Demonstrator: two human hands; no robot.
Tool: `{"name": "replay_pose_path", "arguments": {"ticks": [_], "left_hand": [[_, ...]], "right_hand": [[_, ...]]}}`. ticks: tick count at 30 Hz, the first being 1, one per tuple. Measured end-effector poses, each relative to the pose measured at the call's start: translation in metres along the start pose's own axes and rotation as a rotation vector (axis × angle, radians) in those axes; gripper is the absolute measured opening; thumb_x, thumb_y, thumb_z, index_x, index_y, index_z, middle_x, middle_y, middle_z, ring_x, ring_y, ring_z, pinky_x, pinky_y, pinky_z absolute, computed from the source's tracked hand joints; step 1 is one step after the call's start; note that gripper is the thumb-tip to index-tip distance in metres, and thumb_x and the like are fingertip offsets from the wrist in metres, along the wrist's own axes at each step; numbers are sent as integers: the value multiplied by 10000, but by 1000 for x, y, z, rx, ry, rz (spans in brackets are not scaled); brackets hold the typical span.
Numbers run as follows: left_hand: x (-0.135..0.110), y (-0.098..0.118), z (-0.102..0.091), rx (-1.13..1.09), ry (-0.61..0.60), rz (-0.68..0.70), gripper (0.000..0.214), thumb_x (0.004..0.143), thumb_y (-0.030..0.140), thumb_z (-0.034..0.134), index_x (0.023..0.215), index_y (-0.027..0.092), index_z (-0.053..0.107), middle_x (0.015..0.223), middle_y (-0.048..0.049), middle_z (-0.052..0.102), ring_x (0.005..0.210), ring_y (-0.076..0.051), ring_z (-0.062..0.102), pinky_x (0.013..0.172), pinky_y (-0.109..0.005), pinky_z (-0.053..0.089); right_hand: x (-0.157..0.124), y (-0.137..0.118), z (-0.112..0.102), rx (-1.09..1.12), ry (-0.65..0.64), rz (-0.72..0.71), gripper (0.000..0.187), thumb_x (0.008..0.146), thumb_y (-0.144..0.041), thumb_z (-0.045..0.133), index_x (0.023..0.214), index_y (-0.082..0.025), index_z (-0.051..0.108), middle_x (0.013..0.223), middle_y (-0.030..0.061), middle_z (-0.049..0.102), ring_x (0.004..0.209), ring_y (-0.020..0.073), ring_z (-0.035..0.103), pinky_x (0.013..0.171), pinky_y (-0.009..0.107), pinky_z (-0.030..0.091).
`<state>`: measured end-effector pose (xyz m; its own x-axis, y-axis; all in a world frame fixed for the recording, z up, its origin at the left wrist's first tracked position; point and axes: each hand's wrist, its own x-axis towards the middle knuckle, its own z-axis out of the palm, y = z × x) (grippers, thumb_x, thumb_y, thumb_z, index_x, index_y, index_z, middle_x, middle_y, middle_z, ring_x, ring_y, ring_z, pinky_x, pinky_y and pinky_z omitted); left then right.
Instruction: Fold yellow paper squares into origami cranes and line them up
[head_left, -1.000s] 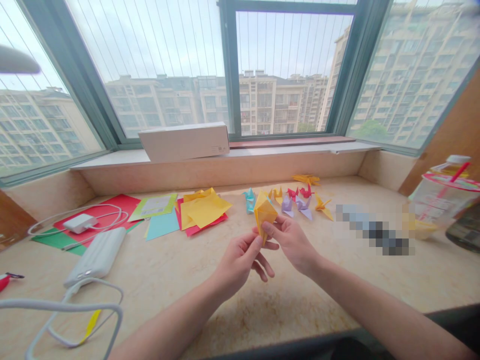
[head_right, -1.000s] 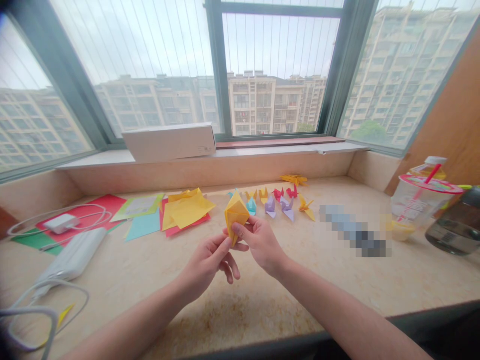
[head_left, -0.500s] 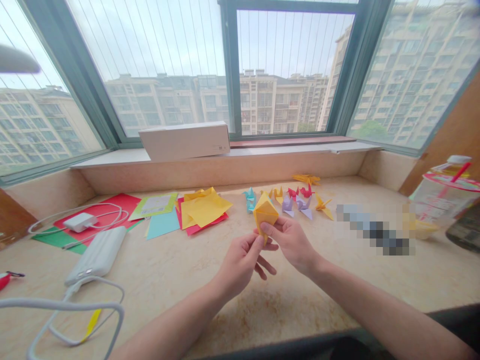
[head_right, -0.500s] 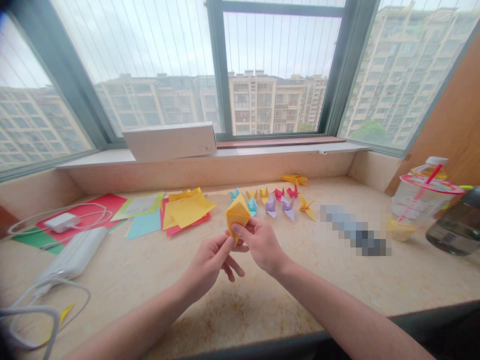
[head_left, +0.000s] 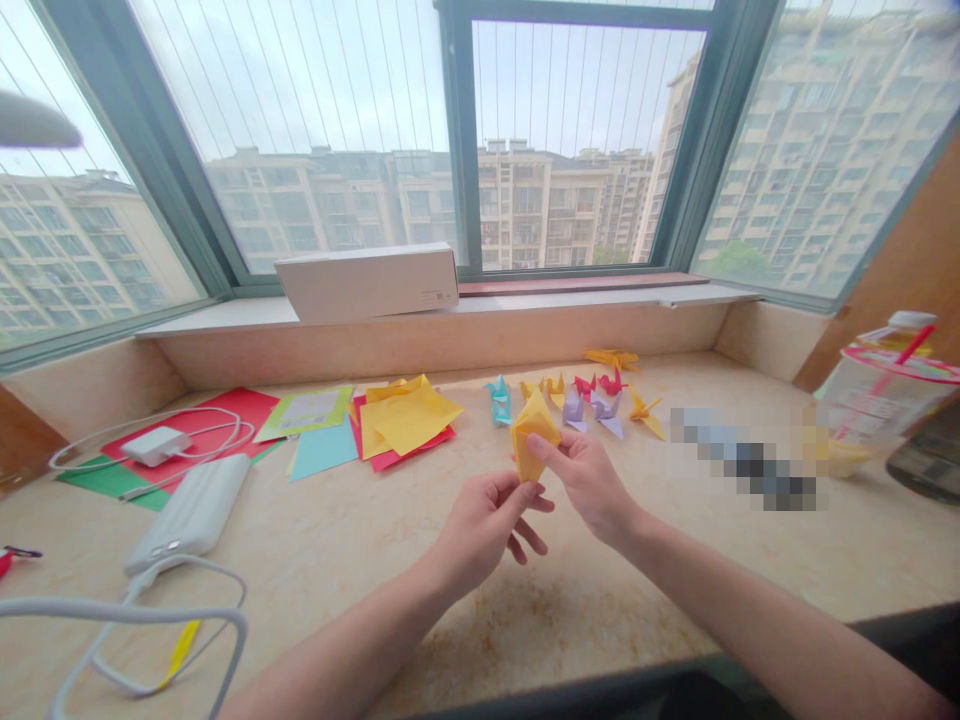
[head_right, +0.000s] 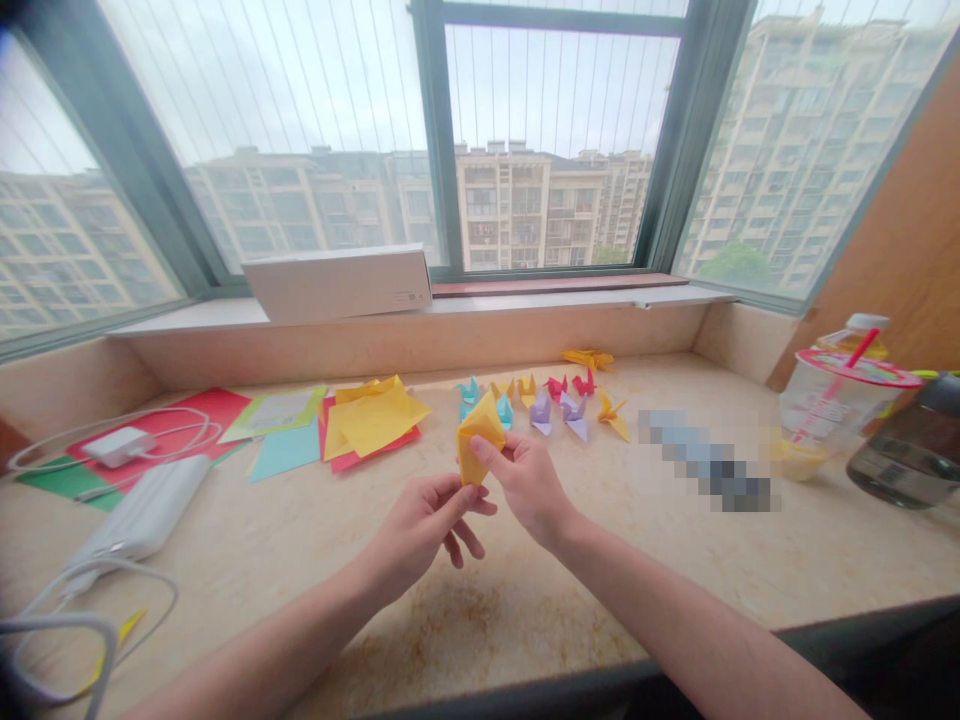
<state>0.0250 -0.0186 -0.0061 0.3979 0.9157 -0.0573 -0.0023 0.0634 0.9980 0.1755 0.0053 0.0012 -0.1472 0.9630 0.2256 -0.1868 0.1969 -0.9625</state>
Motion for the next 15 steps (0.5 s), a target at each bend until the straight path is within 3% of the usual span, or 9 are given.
{"name": "replay_pose_path", "arguments": {"ticks": [6, 15], "left_hand": [[0, -3, 0, 7, -13, -4, 341, 860, 450, 604, 929, 117, 633, 938, -128, 735, 523, -155, 694, 374, -188, 438], [-1, -6, 2, 15, -25, 5, 315, 882, 430, 576, 920, 120, 616, 912, -104, 723, 508, -130, 681, 371, -167, 432]], "right_hand": [[0, 0, -2, 3, 54, -9, 339, 809, -479, 697, 730, -150, 710, 660, 16, 653, 634, 155, 565, 630, 289, 438], [0, 5, -1, -13, 96, -33, 396, 824, -514, 676, 715, -138, 732, 642, 29, 656, 623, 153, 569, 616, 283, 435]]}}
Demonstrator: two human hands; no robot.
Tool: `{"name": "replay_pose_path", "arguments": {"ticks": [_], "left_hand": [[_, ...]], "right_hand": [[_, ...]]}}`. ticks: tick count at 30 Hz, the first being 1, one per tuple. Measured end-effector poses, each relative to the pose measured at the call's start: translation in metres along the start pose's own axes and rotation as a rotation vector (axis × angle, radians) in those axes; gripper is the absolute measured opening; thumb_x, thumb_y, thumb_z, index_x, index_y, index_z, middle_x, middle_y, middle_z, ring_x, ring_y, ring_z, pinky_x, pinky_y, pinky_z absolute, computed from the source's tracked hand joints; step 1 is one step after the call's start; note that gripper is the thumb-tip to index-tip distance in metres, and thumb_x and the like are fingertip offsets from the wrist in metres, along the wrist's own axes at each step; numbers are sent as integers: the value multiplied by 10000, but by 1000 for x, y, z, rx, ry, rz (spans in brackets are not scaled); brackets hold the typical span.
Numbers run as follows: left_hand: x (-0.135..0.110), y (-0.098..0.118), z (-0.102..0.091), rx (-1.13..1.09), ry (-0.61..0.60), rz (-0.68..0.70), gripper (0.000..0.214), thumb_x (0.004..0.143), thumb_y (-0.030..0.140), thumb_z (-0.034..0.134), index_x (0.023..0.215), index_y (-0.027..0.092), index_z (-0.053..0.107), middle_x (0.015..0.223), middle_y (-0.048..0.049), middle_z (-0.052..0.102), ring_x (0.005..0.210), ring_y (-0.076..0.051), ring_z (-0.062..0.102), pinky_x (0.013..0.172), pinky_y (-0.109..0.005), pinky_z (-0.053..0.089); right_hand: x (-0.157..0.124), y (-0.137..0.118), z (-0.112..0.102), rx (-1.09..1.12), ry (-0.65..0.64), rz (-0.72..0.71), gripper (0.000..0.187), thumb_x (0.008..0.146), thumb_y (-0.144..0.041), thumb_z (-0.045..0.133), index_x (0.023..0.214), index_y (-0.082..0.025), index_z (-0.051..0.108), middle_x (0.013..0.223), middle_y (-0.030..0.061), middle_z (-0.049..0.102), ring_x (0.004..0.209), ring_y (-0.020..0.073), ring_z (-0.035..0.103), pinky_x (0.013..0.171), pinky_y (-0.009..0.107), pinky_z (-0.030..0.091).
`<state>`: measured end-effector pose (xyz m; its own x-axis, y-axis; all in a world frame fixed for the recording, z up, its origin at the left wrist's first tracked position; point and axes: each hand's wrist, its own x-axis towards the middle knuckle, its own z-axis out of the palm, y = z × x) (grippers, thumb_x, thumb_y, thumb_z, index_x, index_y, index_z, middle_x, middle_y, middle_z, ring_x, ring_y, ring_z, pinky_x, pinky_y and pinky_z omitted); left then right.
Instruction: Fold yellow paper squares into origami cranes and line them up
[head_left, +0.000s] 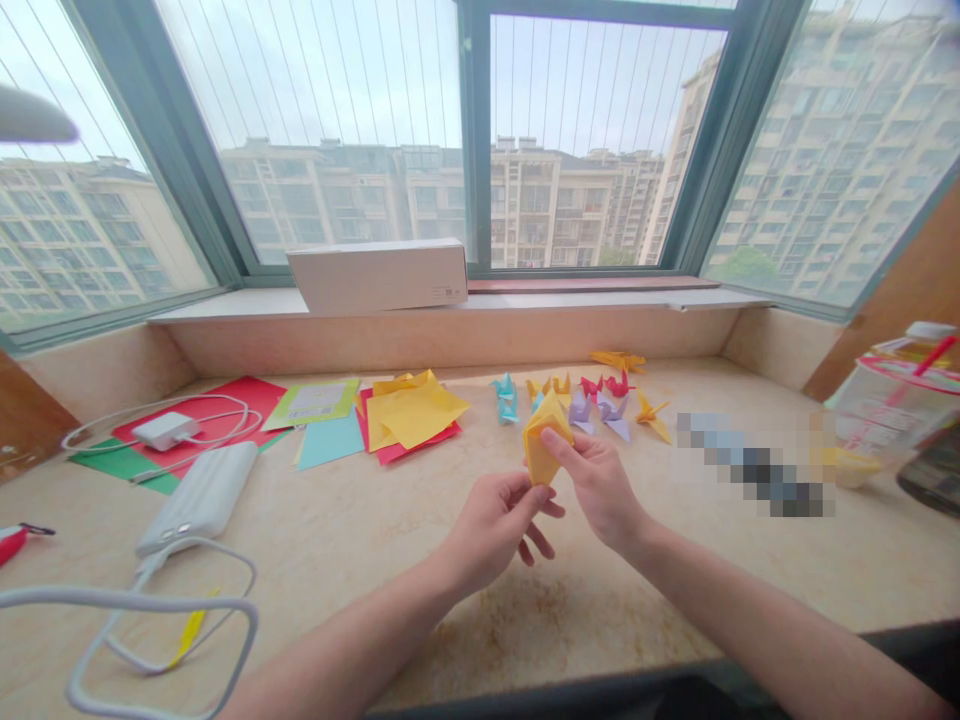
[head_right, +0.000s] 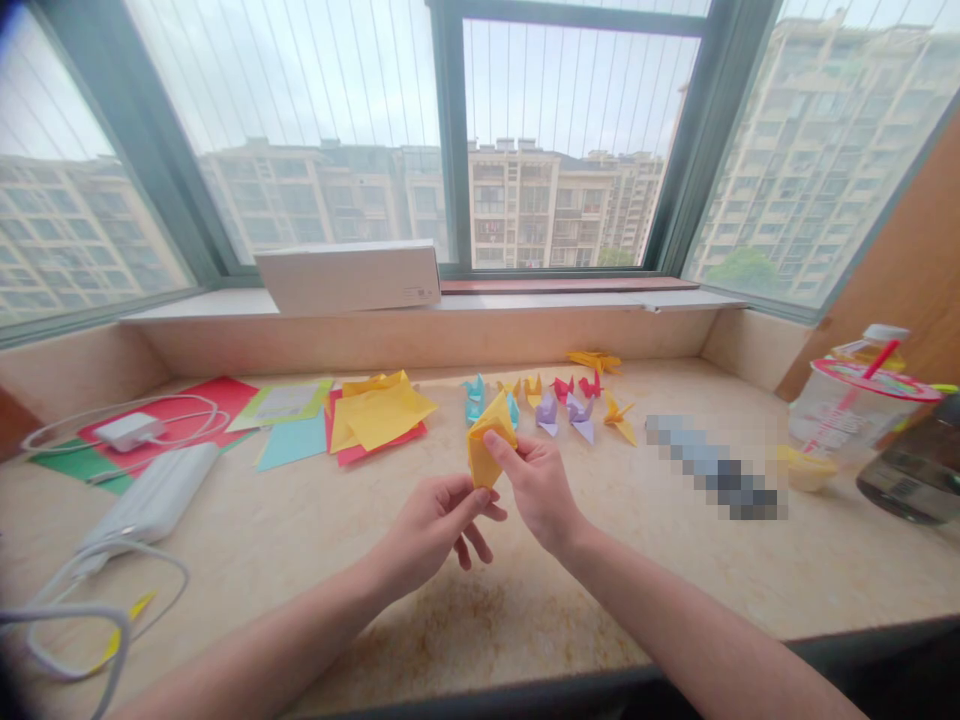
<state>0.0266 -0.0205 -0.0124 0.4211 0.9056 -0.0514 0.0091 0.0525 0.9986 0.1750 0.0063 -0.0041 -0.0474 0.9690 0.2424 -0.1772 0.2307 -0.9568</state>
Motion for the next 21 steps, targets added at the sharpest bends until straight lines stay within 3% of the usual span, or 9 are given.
{"name": "replay_pose_path", "arguments": {"ticks": [7, 13, 16, 18, 21], "left_hand": [[-1, 1, 0, -14, 59, 25, 368, 866, 484, 590, 914, 119, 596, 903, -121, 726, 480, -133, 665, 362, -180, 436], [-2, 2, 0, 25, 50, 58, 459, 869, 560, 556, 1043, 137, 589, 1006, -145, 717, 534, -153, 690, 383, -202, 471], [0, 4, -1, 36, 66, 93, 435, 868, 539, 568, 1011, 129, 599, 966, -134, 716, 525, -151, 682, 385, -206, 468], [0, 4, -2, 45, 76, 117, 415, 877, 522, 561, 981, 123, 604, 949, -128, 713, 517, -144, 673, 391, -208, 470], [1, 4, -3, 60, 77, 130, 393, 895, 496, 544, 999, 122, 603, 943, -119, 706, 520, -140, 670, 391, -203, 471]], "right_hand": [[2, -4, -1, -27, -115, -12, 333, 772, -480, 739, 900, -172, 731, 815, 41, 716, 744, 180, 622, 713, 295, 474], [1, -7, -2, 24, -173, 38, 285, 773, -440, 743, 848, -167, 723, 771, 20, 700, 682, 157, 597, 666, 291, 464], [1, -7, -2, 23, -222, 54, 301, 779, -451, 734, 857, -161, 708, 782, 28, 704, 693, 164, 619, 664, 293, 473], [1, -5, -1, 55, -195, 53, 364, 766, -438, 751, 1008, -181, 661, 836, 34, 716, 729, 177, 647, 669, 296, 491], [1, -3, 0, 102, -118, 2, 646, 751, -377, 782, 1293, -254, 454, 914, 31, 722, 788, 189, 674, 706, 315, 517]]}}
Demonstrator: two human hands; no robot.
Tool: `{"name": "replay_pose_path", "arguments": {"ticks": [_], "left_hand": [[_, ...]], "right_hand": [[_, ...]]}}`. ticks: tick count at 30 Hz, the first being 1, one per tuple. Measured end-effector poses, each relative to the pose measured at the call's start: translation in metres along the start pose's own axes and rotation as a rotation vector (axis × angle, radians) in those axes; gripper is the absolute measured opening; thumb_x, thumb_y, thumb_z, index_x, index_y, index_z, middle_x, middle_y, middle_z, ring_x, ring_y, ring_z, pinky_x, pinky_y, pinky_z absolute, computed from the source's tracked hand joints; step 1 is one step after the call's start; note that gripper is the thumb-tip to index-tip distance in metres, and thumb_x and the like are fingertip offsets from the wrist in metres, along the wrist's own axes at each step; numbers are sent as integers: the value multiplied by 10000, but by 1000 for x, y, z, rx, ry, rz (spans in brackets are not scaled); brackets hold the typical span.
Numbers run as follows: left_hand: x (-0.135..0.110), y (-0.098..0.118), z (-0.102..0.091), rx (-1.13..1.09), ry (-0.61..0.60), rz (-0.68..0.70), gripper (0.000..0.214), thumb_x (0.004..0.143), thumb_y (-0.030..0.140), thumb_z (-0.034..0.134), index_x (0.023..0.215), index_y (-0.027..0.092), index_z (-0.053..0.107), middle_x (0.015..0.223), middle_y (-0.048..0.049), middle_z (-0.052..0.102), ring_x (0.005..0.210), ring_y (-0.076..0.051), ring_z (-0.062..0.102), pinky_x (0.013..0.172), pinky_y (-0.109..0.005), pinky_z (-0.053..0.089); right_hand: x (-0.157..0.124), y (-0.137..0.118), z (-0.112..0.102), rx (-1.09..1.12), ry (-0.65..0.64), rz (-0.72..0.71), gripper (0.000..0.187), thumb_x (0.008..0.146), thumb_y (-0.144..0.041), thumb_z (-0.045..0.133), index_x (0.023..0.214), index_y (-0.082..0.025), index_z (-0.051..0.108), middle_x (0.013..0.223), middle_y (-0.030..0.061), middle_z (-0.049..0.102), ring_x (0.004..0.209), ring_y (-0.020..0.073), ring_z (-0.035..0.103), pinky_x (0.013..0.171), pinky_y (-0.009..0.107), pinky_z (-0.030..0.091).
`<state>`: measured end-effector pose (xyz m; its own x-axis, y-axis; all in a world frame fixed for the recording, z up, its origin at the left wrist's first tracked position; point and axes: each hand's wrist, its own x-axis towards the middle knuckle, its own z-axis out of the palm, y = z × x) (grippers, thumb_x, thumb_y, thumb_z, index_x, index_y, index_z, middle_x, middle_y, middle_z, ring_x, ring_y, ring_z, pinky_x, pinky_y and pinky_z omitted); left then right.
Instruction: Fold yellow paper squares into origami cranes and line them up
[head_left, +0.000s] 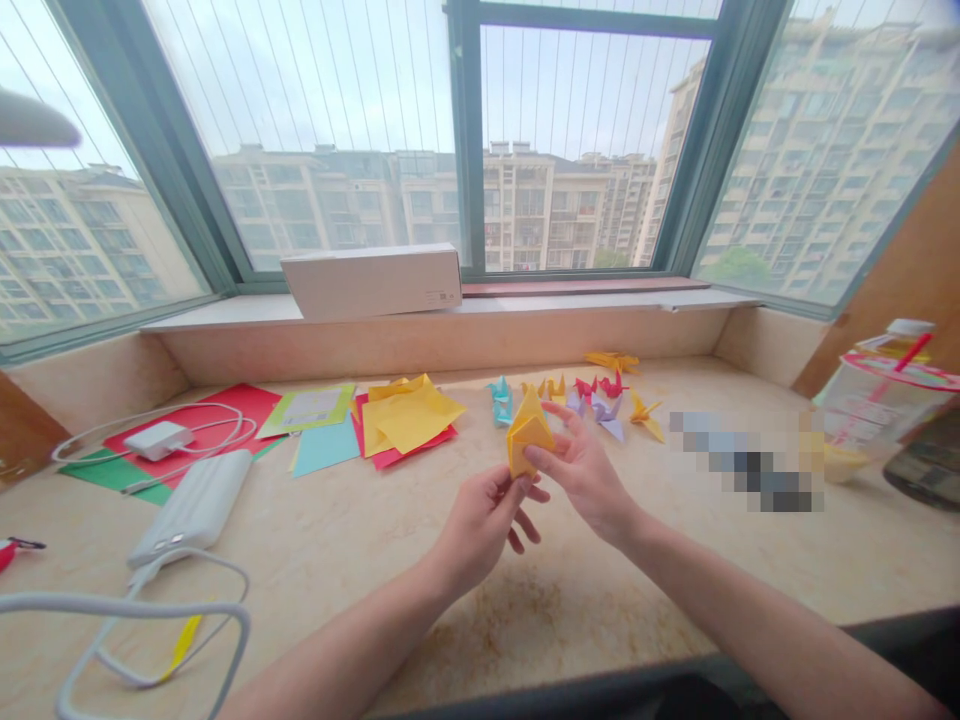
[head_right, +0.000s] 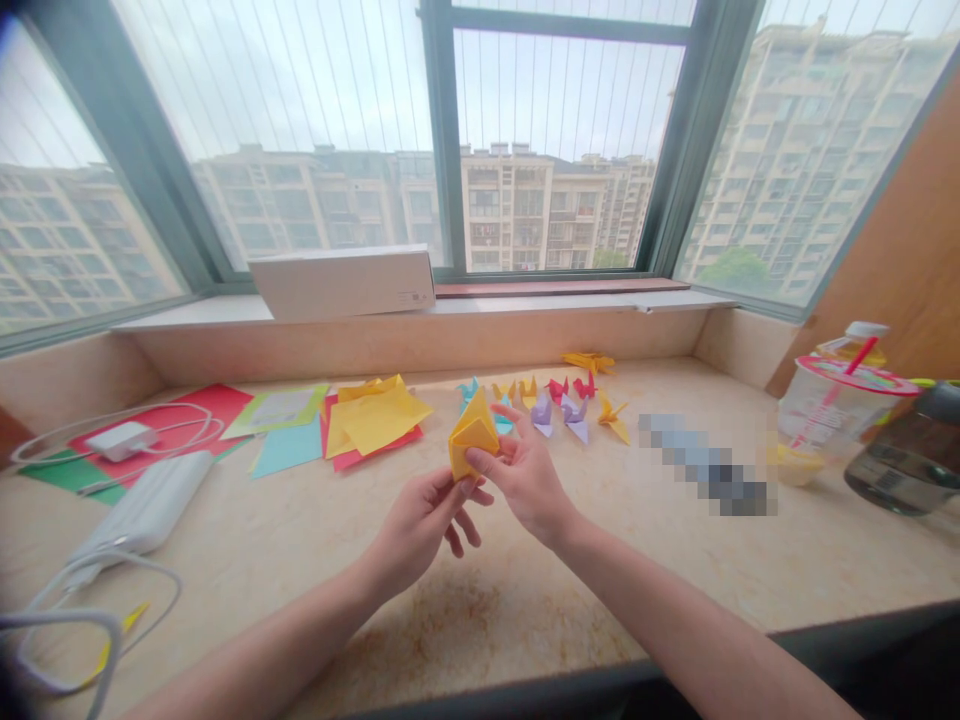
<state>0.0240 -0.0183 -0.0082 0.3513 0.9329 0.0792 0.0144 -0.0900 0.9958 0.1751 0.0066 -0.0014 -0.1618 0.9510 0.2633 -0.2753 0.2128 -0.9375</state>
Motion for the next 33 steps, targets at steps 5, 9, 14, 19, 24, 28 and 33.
{"name": "replay_pose_path", "arguments": {"ticks": [5, 9, 14, 19, 24, 28, 33], "left_hand": [[0, -1, -1, 34, 8, 18, 382, 898, 487, 546, 993, 126, 624, 985, -122, 700, 502, -122, 653, 380, -197, 468], [0, -2, -1, 57, 11, 30, 388, 892, 498, 555, 970, 128, 643, 977, -116, 702, 475, -103, 630, 370, -187, 449], [-3, -2, 0, 20, -40, -14, 377, 887, 507, 563, 918, 135, 612, 844, -80, 709, 441, -99, 619, 374, -179, 430], [-5, 1, 0, -11, -58, -8, 384, 882, 503, 576, 938, 125, 605, 819, -85, 717, 433, -103, 621, 380, -179, 424], [-7, 5, 0, -9, -90, -19, 384, 899, 508, 547, 960, 130, 582, 742, -61, 707, 390, -100, 606, 357, -164, 394], [-7, 5, 0, -4, -87, -26, 379, 905, 505, 534, 966, 134, 579, 699, -27, 677, 348, -81, 569, 333, -152, 360], [-7, 2, 1, -3, -76, -8, 384, 899, 511, 524, 961, 136, 578, 769, -51, 685, 416, -106, 615, 347, -165, 388]], "right_hand": [[-2, 4, 1, -105, 24, -181, 513, 799, -325, 743, 1234, -291, 472, 980, 29, 690, 856, 186, 654, 757, 327, 513], [-2, 9, -1, -146, 36, -215, 334, 785, -324, 752, 1055, -266, 565, 951, 20, 682, 872, 189, 647, 777, 327, 503], [-2, 10, -4, -138, 12, -169, 199, 801, -343, 730, 938, -244, 624, 873, 15, 666, 819, 187, 625, 720, 323, 507], [-1, 5, -5, -180, -28, -255, 94, 807, -311, 732, 855, -229, 727, 899, 27, 624, 861, 183, 611, 792, 331, 501], [0, 2, -7, -255, 3, -260, 113, 828, -331, 710, 832, -220, 734, 961, 48, 652, 904, 204, 610, 833, 352, 485], [0, 3, -7, -294, 18, -226, 175, 867, -380, 658, 931, -228, 720, 968, 58, 677, 883, 209, 609, 798, 354, 488], [0, 7, -5, -147, 65, -201, 245, 800, -378, 734, 1002, -254, 674, 1114, 61, 634, 870, 193, 631, 772, 345, 532]]}}
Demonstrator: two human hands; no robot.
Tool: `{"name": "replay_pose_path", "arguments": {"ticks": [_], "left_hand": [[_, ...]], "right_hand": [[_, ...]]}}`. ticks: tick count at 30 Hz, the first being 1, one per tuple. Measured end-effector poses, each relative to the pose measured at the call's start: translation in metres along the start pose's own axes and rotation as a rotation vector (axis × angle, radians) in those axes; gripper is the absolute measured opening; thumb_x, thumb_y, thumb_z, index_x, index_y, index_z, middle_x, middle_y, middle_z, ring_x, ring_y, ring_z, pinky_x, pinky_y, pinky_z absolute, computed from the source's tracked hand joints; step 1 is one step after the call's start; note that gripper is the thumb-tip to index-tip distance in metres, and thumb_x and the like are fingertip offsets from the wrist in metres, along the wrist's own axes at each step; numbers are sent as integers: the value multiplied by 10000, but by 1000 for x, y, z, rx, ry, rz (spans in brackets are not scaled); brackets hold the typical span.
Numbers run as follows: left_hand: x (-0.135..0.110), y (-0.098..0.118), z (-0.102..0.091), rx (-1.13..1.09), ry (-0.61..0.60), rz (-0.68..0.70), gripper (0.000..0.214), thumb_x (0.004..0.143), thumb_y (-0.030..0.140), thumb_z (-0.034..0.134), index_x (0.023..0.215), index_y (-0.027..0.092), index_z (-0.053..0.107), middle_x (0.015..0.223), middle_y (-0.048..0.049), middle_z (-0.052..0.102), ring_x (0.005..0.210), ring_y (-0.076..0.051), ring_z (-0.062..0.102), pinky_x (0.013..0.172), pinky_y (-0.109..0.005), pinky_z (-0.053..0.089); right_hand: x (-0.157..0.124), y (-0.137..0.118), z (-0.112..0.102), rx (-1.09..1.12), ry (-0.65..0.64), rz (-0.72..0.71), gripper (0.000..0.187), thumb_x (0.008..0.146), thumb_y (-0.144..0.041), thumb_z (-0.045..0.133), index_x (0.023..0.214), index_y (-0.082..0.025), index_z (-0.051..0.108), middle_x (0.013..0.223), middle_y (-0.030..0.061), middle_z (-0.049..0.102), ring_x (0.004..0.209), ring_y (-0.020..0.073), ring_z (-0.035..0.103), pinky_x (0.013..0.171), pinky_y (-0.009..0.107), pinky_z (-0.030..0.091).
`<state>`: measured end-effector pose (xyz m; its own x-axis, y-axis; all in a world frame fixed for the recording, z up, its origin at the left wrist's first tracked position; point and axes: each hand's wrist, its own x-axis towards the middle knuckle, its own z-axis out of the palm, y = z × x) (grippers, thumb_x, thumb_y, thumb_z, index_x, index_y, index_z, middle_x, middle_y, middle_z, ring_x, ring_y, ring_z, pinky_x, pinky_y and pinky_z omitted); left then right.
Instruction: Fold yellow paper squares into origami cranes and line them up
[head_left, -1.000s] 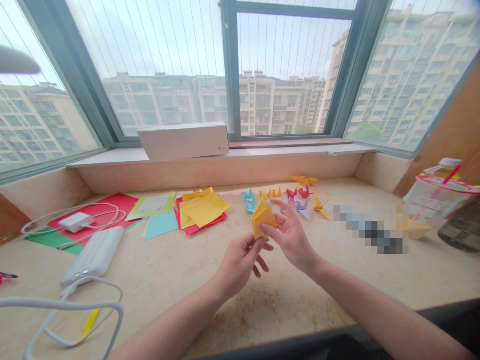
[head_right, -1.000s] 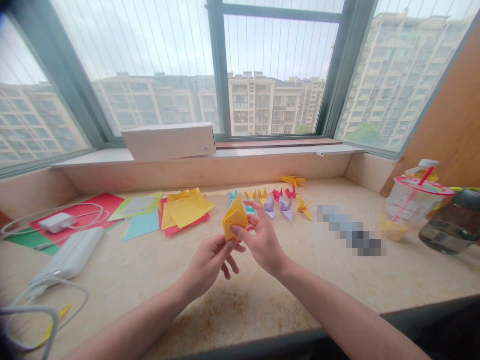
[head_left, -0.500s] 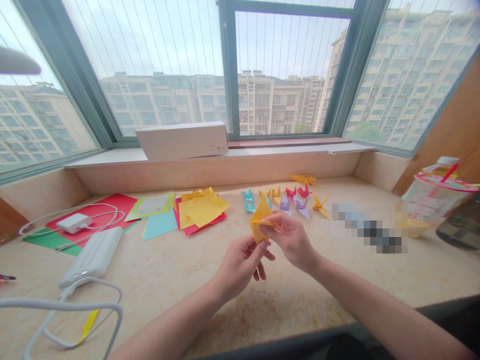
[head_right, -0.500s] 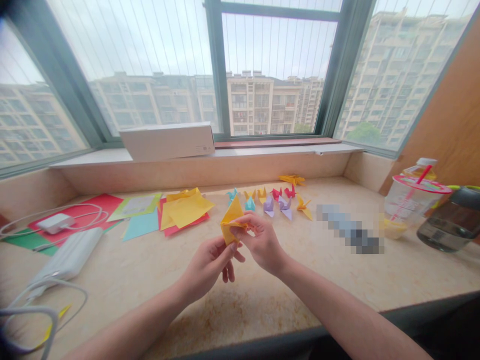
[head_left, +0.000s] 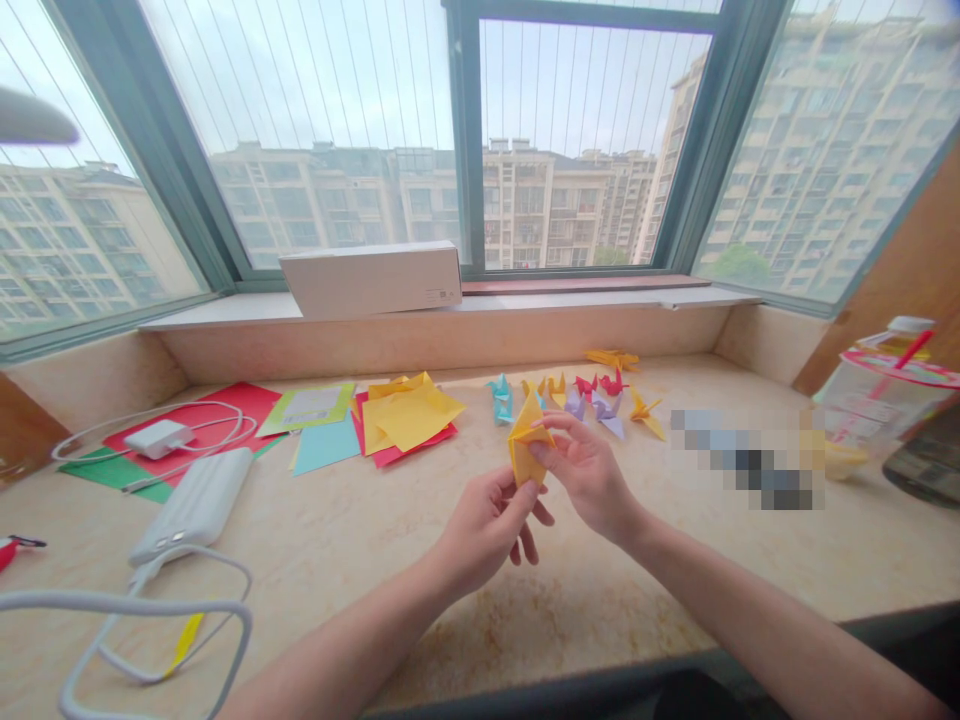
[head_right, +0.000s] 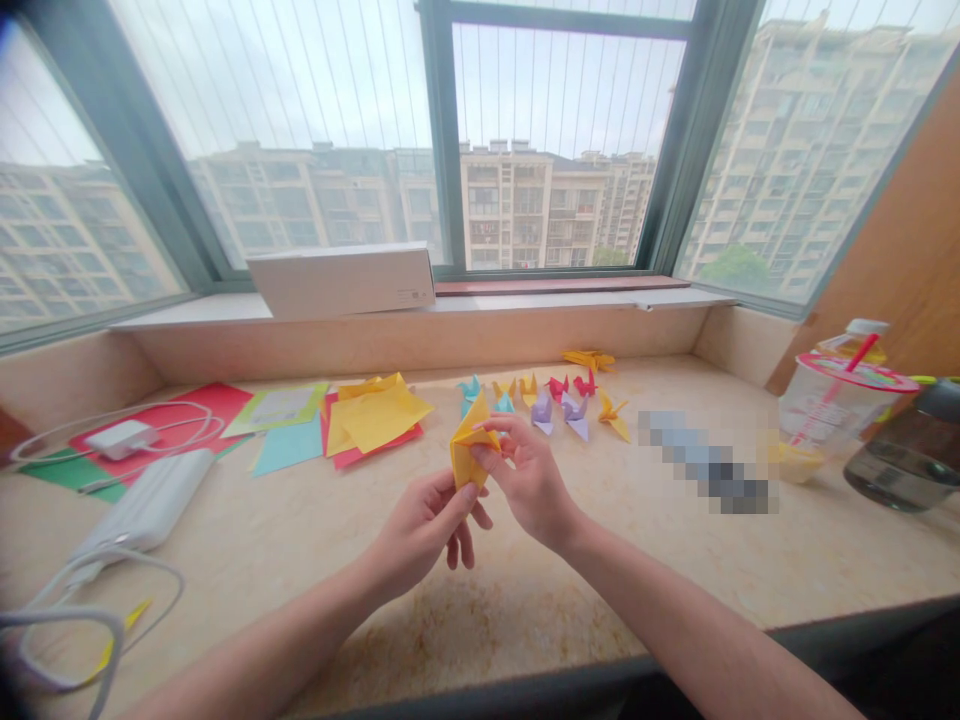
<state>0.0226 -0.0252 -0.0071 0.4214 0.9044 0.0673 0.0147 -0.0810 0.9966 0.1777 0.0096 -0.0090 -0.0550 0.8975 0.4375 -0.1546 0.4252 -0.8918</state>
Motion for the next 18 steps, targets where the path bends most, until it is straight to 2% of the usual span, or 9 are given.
{"name": "replay_pose_path", "arguments": {"ticks": [3, 7, 13, 18], "left_hand": [[1, -1, -5, 123, 66, 85, 407, 914, 516, 491, 916, 128, 614, 828, -74, 691, 505, -123, 649, 397, -183, 442], [5, 1, -15, 184, 230, 191, 383, 934, 492, 478, 931, 138, 625, 691, -8, 623, 505, -116, 627, 419, -184, 453], [10, 5, -18, 52, 260, 160, 340, 883, 471, 585, 877, 132, 606, 614, 6, 612, 459, -122, 615, 405, -197, 465], [10, 8, -15, 10, 273, 145, 350, 882, 474, 586, 852, 125, 592, 513, 5, 607, 413, -124, 599, 405, -196, 466]], "right_hand": [[1, 2, 1, 97, -39, -5, 175, 777, -337, 760, 900, -234, 689, 1127, 35, 585, 873, 160, 651, 803, 316, 539], [2, 3, 2, 122, -82, 28, 159, 743, -312, 788, 846, -212, 721, 1068, 25, 583, 875, 150, 662, 811, 296, 547], [3, 3, 0, 105, -73, 79, 159, 692, -295, 825, 802, -210, 746, 988, 17, 625, 858, 149, 665, 808, 290, 547], [5, 3, -1, 133, -121, 59, 115, 726, -296, 803, 805, -231, 750, 879, 4, 676, 830, 151, 668, 788, 294, 543]]}}
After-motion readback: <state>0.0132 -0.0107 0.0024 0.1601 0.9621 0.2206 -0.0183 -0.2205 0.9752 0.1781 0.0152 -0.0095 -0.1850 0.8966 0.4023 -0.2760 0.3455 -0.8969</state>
